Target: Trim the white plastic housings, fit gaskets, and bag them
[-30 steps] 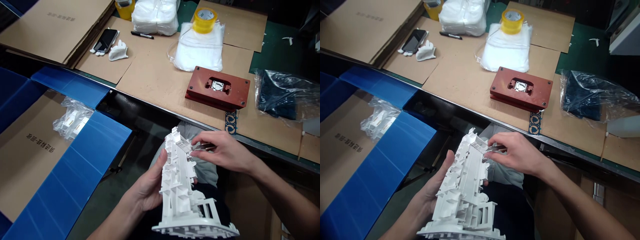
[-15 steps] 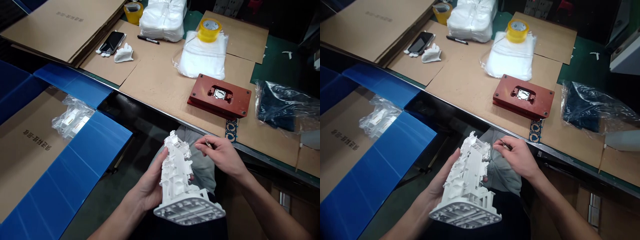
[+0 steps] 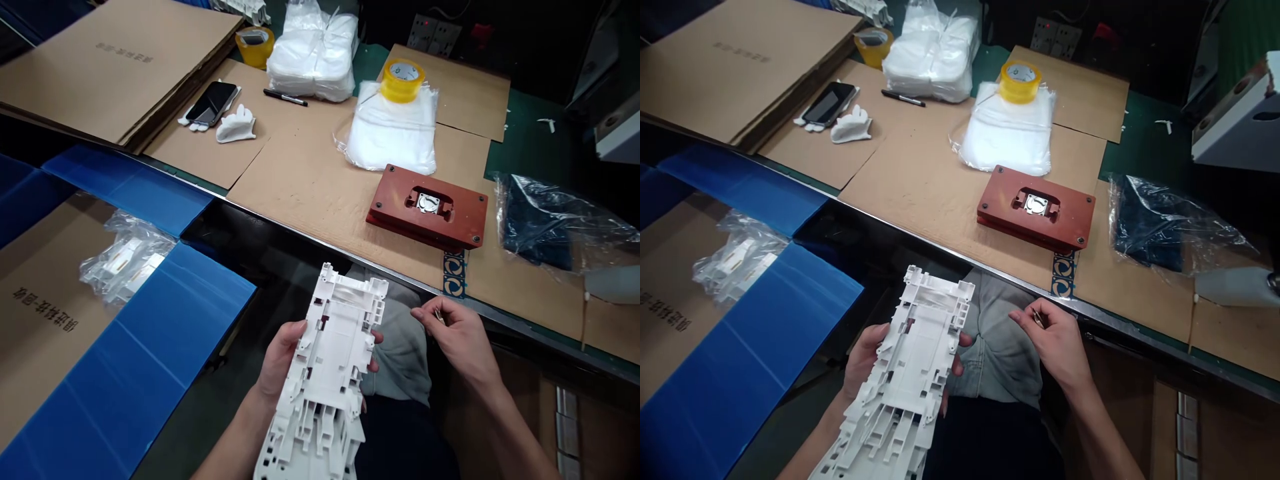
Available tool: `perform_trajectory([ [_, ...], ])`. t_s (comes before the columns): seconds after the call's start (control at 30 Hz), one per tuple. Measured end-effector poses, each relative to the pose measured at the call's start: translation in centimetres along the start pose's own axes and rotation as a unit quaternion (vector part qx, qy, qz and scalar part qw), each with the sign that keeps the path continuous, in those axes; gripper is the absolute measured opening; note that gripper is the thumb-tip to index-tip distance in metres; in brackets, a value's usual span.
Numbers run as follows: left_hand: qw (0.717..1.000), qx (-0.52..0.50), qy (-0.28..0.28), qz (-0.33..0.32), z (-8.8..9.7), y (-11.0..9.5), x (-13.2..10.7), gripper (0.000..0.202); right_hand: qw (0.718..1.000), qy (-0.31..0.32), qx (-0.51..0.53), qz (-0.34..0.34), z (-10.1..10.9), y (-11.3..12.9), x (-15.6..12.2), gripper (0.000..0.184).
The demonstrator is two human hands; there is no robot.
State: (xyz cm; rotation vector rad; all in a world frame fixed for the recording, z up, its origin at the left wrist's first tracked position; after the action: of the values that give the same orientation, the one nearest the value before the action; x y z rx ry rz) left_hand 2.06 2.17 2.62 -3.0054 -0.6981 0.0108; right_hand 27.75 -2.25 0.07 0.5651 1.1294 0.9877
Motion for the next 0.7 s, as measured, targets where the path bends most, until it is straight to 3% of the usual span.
perform_trajectory([
  [0.13, 1.0, 0.008, -0.002, 0.01, -0.2, 0.0, -0.1, 0.075, 0.999, 0.011, -0.029, 0.044, 1.3, 0.1, -0.1, 0.044],
  [0.23, 1.0, 0.006, 0.0, 0.008, -0.3, 0.0, -0.1, 0.074, 0.994, -0.016, -0.083, 0.07, 2.5, 0.4, -0.7, 0.029],
  [0.3, 1.0, 0.009, 0.0, 0.006, -0.4, 0.1, -0.1, 0.074, 0.993, -0.054, -0.09, 0.057, 3.1, 0.3, -1.1, 0.041],
  [0.4, 1.0, 0.018, -0.004, 0.012, -0.2, 0.3, -0.3, 0.074, 0.994, -0.098, -0.038, 0.036, 3.7, -0.4, -1.5, 0.03],
  [0.53, 0.999, 0.035, 0.003, 0.018, 0.2, 0.4, -0.6, 0.072, 0.988, -0.142, -0.061, 0.011, 4.7, -1.1, -2.2, 0.035],
  [0.6, 0.999, 0.045, 0.012, 0.027, 0.3, 0.4, -0.5, 0.071, 0.983, -0.176, -0.056, -0.019, 5.5, -1.7, -2.7, 0.047],
  [0.7, 0.997, 0.051, 0.033, 0.048, 0.1, 0.5, 0.3, 0.066, 0.969, -0.245, 0.019, -0.019, 7.2, -3.9, -3.9, 0.035],
])
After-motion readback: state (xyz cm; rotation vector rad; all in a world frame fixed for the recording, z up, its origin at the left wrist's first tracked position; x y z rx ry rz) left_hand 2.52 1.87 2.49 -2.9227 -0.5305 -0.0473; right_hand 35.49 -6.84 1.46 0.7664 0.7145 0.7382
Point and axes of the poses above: each hand's wrist, its own x-axis towards the middle knuckle, its own z-axis out of the back of the hand, y = z × x, the point moved 2 cm from there along x, towards the middle knuckle, and after that the axes turned 15 degrees about y, right-handed, at the moved point
